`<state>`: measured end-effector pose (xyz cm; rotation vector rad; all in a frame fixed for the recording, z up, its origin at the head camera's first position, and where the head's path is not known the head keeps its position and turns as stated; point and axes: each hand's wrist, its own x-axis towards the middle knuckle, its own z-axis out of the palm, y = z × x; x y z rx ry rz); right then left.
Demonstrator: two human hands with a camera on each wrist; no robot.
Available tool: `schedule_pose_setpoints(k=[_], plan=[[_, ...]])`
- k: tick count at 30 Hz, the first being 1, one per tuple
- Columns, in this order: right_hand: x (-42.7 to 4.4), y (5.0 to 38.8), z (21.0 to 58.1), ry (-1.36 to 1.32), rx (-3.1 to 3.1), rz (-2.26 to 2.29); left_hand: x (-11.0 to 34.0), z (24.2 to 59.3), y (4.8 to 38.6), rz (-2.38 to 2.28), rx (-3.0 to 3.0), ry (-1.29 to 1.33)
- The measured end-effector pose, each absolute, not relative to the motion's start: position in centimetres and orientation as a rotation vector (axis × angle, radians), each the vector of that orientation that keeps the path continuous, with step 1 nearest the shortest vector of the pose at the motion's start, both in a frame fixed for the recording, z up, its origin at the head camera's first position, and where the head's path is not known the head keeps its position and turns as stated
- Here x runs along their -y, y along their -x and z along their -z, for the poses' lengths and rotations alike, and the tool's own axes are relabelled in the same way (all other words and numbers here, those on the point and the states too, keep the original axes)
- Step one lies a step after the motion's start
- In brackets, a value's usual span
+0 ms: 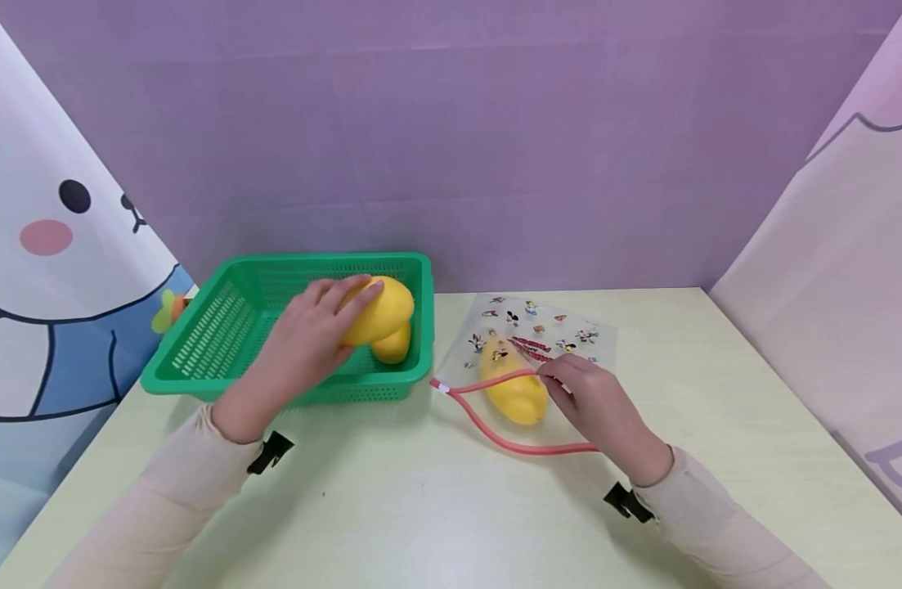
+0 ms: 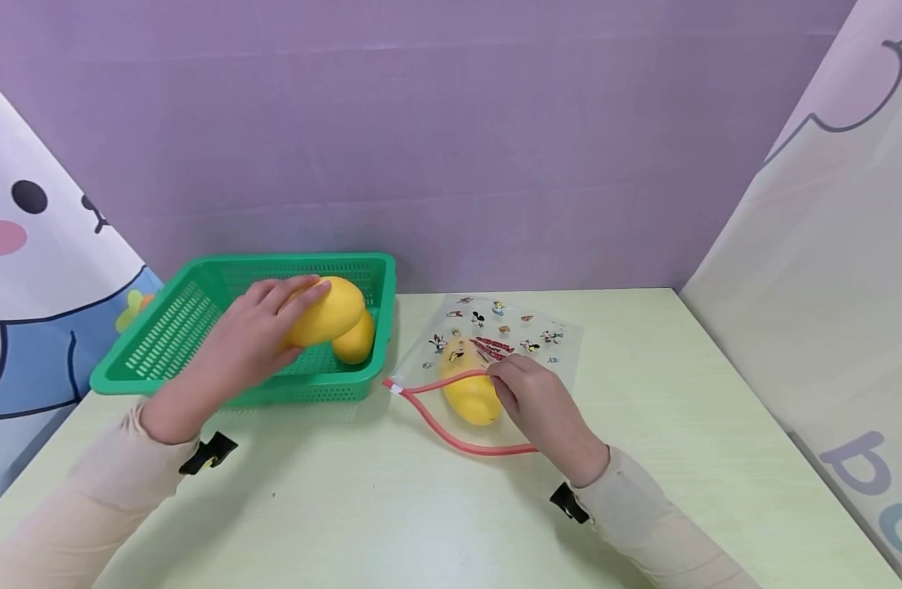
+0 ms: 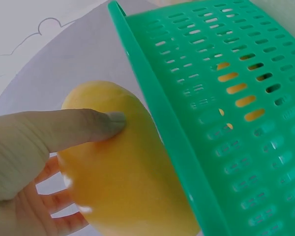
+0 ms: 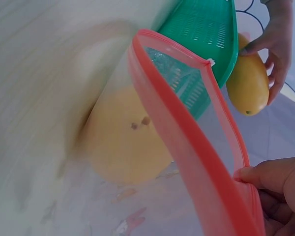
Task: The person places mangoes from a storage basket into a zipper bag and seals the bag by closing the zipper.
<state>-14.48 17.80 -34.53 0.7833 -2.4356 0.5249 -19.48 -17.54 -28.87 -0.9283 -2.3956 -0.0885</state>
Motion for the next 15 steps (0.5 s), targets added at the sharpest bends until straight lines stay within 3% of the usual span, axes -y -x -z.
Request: schedule_pose_setpoints(k=[15], plan=[[-17.8, 14.3, 34.5, -0.787, 2.423, -0.522, 16.5, 28.9, 17.5, 0.086, 2.313, 0.983]])
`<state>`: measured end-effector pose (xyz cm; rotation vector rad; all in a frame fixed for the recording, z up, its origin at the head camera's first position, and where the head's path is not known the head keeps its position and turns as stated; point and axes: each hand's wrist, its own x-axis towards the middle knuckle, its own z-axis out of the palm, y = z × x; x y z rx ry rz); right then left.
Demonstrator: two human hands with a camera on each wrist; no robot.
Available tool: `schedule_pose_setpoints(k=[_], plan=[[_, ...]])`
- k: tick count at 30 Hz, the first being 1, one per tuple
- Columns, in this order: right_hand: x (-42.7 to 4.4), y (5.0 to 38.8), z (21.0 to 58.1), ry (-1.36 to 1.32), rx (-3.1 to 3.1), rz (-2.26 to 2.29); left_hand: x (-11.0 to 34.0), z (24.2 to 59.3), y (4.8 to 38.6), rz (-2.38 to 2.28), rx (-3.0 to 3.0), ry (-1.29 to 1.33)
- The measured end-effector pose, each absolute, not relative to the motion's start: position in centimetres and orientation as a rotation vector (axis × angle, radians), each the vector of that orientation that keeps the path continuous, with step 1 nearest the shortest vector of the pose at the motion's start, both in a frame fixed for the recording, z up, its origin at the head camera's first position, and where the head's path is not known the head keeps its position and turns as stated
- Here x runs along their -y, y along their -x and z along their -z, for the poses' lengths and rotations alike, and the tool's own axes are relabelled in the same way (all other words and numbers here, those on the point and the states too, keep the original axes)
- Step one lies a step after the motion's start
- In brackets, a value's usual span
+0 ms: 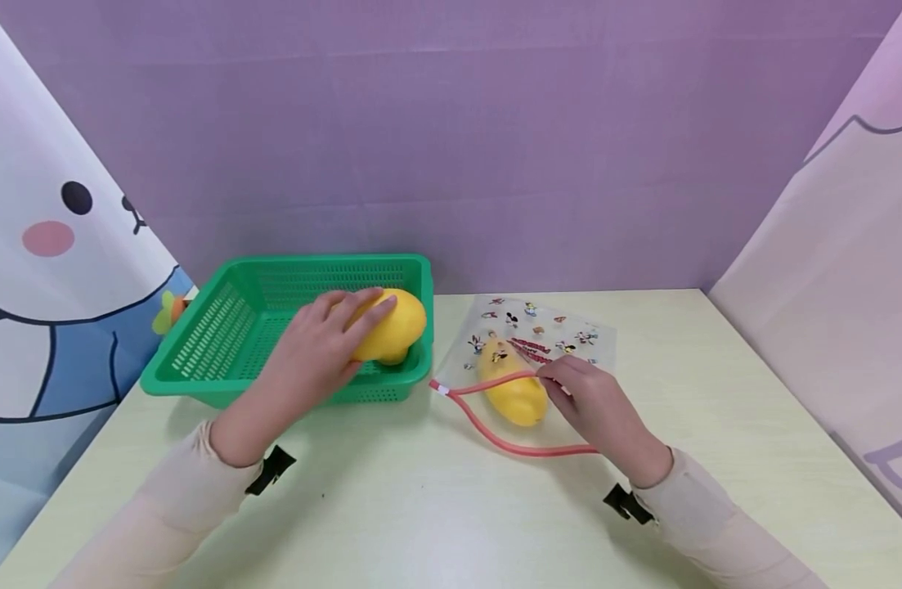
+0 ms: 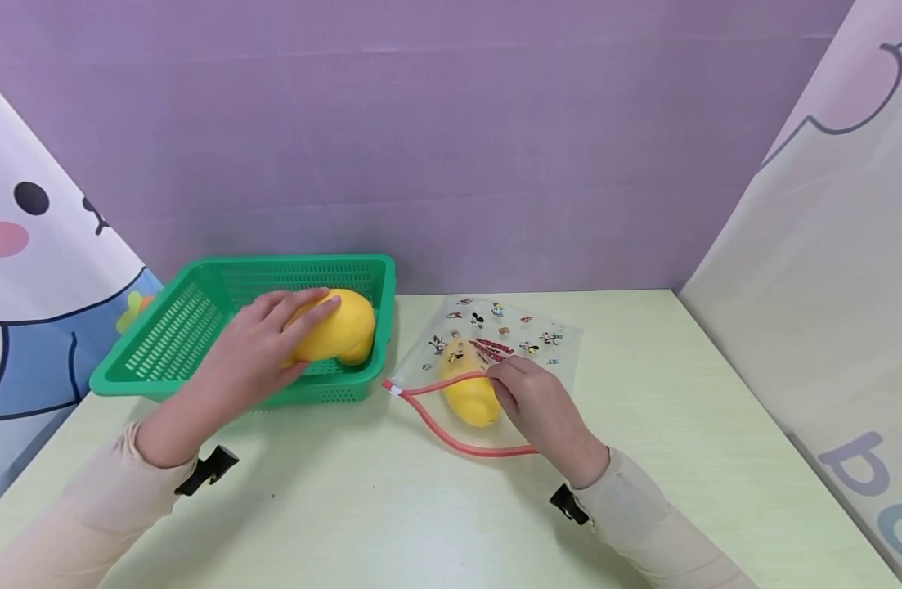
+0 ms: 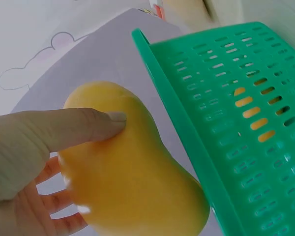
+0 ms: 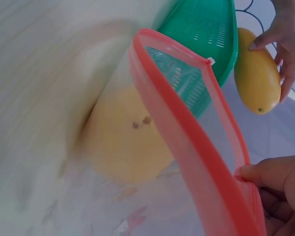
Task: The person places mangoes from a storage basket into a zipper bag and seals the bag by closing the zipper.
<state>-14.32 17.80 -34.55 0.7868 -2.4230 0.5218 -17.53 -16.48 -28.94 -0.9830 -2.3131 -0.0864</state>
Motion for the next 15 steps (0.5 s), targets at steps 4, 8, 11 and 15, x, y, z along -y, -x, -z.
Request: schedule_pose_setpoints(k=[4, 8, 11, 15], plan=[[-17.8, 14.4, 34.6, -0.789, 2.423, -0.526, 16.2, 29.1, 17.1, 0.102, 2.306, 0.999], [-17.8, 14.4, 34.6, -0.784, 2.432, -0.529, 15.9, 29.2, 16.8, 0.108, 2.297, 1.012], [-17.9, 14.5, 34.7, -0.782, 2.432, -0.527, 15.7, 29.1, 16.5, 0.108, 2.292, 1.033], [-18.0, 14.6, 34.8, -0.798, 2.417, -0.531, 15.3, 29.0, 16.0, 0.106, 2.292, 1.052]])
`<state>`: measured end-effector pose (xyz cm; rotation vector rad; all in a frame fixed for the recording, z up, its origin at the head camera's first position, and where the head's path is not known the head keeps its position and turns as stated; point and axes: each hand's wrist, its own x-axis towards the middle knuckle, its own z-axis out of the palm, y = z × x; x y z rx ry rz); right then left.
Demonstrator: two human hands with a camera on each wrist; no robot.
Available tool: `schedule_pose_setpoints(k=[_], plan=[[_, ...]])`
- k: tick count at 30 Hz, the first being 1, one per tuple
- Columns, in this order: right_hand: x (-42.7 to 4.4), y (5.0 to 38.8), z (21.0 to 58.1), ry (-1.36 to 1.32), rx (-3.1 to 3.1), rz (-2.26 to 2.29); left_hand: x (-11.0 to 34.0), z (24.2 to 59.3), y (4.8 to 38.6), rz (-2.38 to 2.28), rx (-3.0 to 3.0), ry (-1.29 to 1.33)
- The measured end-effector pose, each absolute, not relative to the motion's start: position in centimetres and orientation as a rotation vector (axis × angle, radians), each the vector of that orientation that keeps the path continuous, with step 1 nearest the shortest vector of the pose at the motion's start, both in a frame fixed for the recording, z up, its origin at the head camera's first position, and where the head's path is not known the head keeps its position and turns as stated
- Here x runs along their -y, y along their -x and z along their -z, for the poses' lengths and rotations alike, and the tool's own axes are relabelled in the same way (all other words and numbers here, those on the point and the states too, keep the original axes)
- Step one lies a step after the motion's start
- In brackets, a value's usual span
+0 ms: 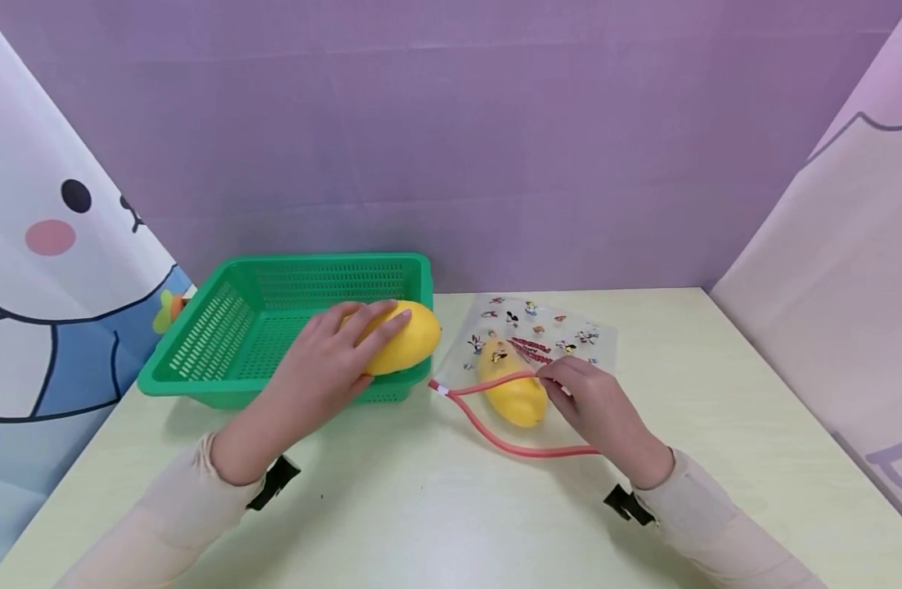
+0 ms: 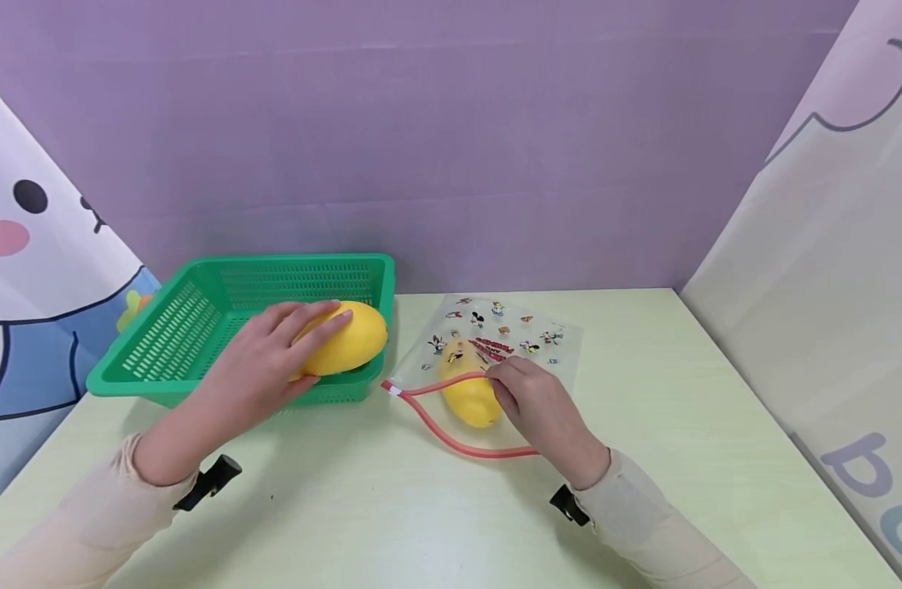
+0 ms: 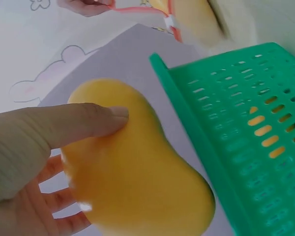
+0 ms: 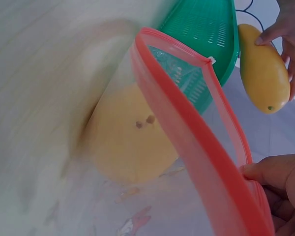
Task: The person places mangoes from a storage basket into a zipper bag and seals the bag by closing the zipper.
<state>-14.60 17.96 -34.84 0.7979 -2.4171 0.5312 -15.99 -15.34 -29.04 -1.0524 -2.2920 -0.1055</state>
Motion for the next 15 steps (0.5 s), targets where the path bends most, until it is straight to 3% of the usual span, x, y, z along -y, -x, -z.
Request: schedule_pose_setpoints(k=[15], plan=[[-18.0, 14.5, 35.1, -0.824, 2.391, -0.539, 13.2, 29.4, 14.0, 0.068, 2.182, 1.142]])
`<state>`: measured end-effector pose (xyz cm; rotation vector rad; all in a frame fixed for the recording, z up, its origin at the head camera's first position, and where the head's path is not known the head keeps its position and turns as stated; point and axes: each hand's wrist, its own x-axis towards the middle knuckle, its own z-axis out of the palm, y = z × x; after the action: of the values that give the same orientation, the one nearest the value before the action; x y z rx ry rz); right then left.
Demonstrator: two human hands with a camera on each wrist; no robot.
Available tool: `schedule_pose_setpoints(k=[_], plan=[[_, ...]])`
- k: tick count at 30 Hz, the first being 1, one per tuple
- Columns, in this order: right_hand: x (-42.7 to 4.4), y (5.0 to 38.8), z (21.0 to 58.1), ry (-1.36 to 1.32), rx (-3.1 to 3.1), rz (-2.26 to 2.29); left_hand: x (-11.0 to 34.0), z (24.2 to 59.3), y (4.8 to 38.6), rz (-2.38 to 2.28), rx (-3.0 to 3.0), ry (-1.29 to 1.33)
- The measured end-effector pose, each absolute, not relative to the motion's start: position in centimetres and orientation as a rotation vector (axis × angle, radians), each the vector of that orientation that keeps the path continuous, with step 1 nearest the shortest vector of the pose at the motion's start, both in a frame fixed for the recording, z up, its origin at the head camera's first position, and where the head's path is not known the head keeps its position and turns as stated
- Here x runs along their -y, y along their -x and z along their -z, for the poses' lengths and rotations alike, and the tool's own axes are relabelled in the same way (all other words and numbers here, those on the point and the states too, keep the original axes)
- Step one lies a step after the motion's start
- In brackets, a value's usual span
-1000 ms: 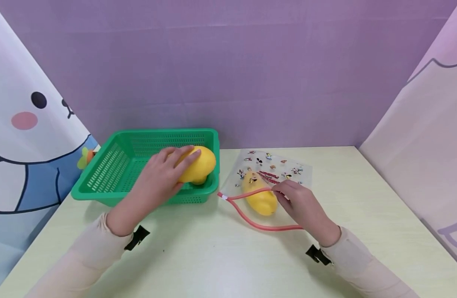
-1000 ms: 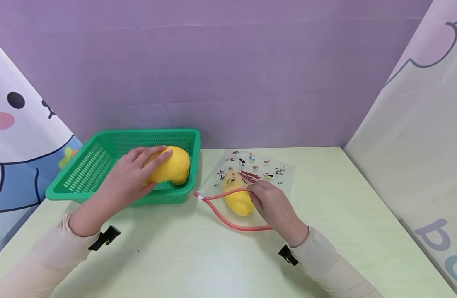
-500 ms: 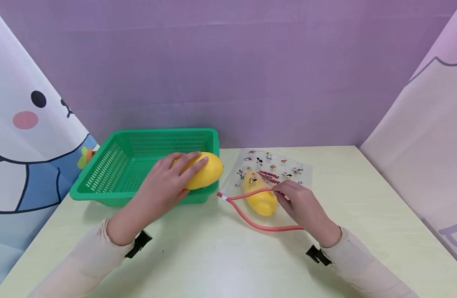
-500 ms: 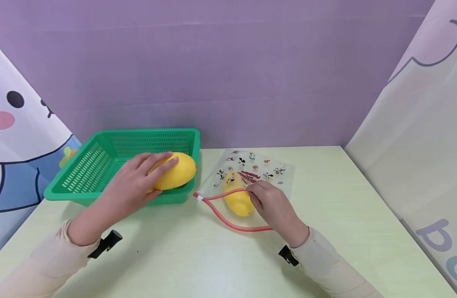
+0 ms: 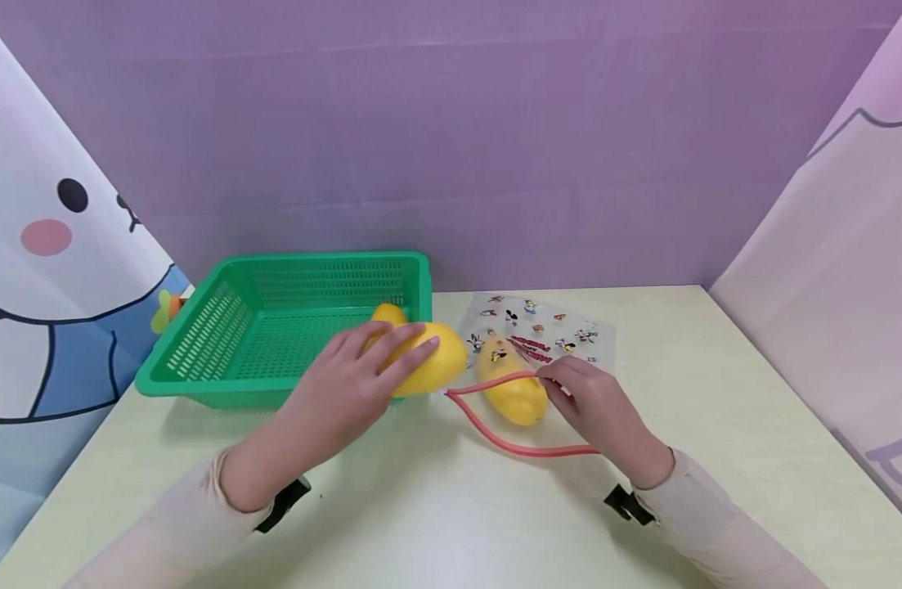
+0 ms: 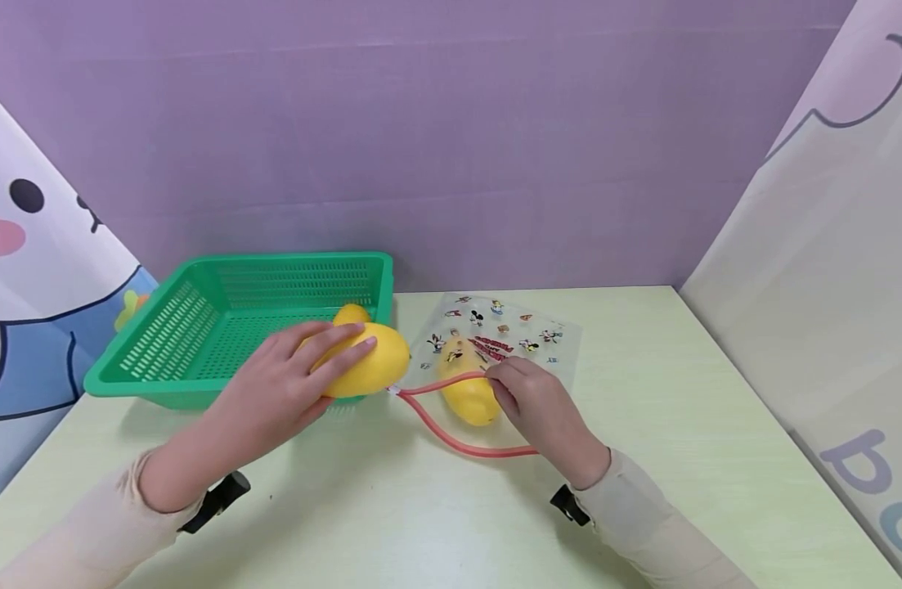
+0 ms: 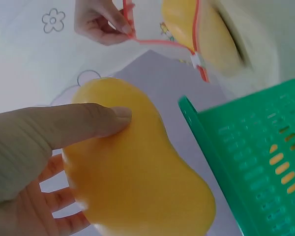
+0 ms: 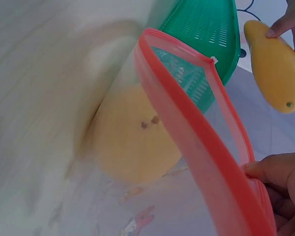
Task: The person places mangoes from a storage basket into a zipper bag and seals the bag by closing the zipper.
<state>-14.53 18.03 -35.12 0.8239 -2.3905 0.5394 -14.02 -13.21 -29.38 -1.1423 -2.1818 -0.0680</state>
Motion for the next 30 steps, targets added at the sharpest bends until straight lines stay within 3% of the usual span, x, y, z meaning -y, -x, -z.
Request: schedule_pose_setpoints(k=[30], plan=[[-18.0, 14.5, 35.1, -0.841, 2.390, -0.561, 11.4, 31.1, 11.4, -0.007, 2.278, 1.309]])
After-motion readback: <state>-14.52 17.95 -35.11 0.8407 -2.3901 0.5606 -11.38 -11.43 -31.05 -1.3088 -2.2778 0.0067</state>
